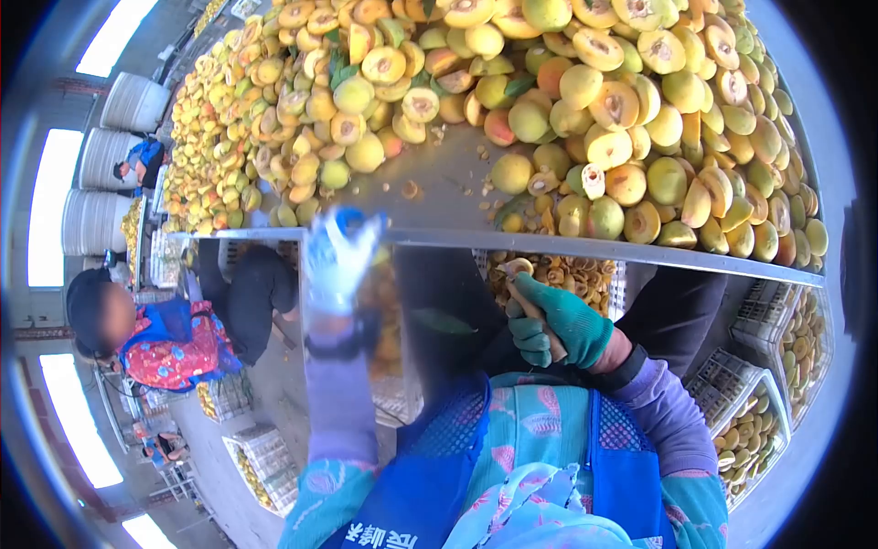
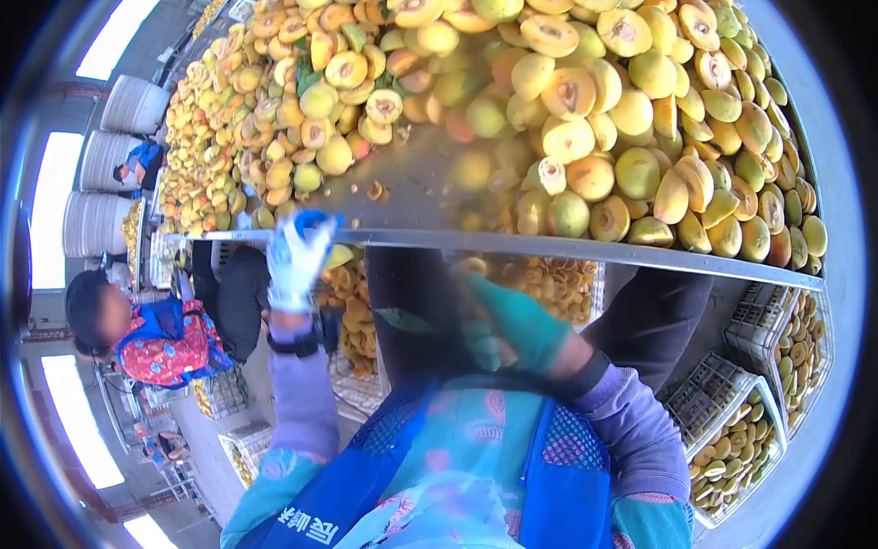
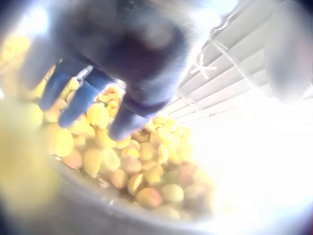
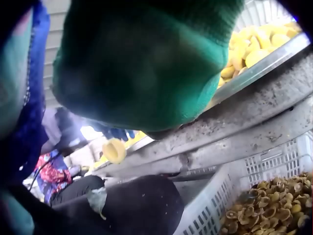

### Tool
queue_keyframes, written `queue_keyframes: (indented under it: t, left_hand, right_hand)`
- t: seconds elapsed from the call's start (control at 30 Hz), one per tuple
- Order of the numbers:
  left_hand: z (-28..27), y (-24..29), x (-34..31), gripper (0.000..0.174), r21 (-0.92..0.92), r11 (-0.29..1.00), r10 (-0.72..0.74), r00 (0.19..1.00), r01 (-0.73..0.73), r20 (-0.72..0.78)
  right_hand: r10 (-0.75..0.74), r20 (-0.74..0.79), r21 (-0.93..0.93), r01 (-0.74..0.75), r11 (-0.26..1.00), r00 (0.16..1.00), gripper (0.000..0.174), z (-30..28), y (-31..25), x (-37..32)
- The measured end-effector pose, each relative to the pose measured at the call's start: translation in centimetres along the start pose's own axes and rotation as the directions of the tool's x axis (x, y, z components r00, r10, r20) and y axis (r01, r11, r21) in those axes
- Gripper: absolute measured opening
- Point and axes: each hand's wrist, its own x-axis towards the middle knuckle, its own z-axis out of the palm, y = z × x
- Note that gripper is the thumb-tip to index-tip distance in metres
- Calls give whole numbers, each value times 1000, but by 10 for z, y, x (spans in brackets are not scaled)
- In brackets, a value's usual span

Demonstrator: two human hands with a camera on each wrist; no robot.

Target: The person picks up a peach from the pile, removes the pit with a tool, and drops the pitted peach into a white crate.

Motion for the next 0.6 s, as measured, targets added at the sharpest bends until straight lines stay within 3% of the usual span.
queue_keyframes:
  t: [0.03,0.07,0.1,0.13,0.17,0.3,0.33,0.43,0.47,0.57,0.6]
  left_hand:
    - [-9,5,30,36,-33,979,-191,960,202,204]
    - [-10,19,61,44,19,953,-296,918,302,264]
    - [23,6,78,57,239,957,-236,926,167,296]
    - [36,14,102,78,293,933,-314,869,208,382]
    - [58,17,116,85,356,901,-395,811,249,432]
    - [55,20,143,83,305,934,-310,851,189,423]
    - [65,11,146,76,296,933,-326,826,203,461]
    - [52,5,137,68,200,975,-190,809,91,556]
    - [45,17,128,66,153,986,-152,751,68,643]
    - [76,9,83,67,-41,995,100,807,-94,582]
    - [70,9,87,67,-68,997,77,757,-43,649]
  right_hand:
    - [-55,-118,-161,35,986,992,47,3,6,3]
    - [-97,-95,-226,73,971,991,46,10,6,5]
    - [-141,-68,-289,116,950,988,46,18,4,7]
    - [-189,-34,-350,166,922,981,46,24,1,7]
    - [-233,-66,-382,191,904,970,46,27,-1,7]
    - [-354,-158,-464,247,851,922,49,23,-3,5]
    - [-362,-166,-479,246,843,918,50,20,-1,5]
    - [-437,-225,-504,279,817,871,45,24,-1,7]
    - [-471,-234,-527,296,797,851,43,23,-2,9]
    - [-524,-254,-564,316,763,813,37,22,-4,15]
    - [-523,-258,-551,321,770,812,35,29,-6,13]
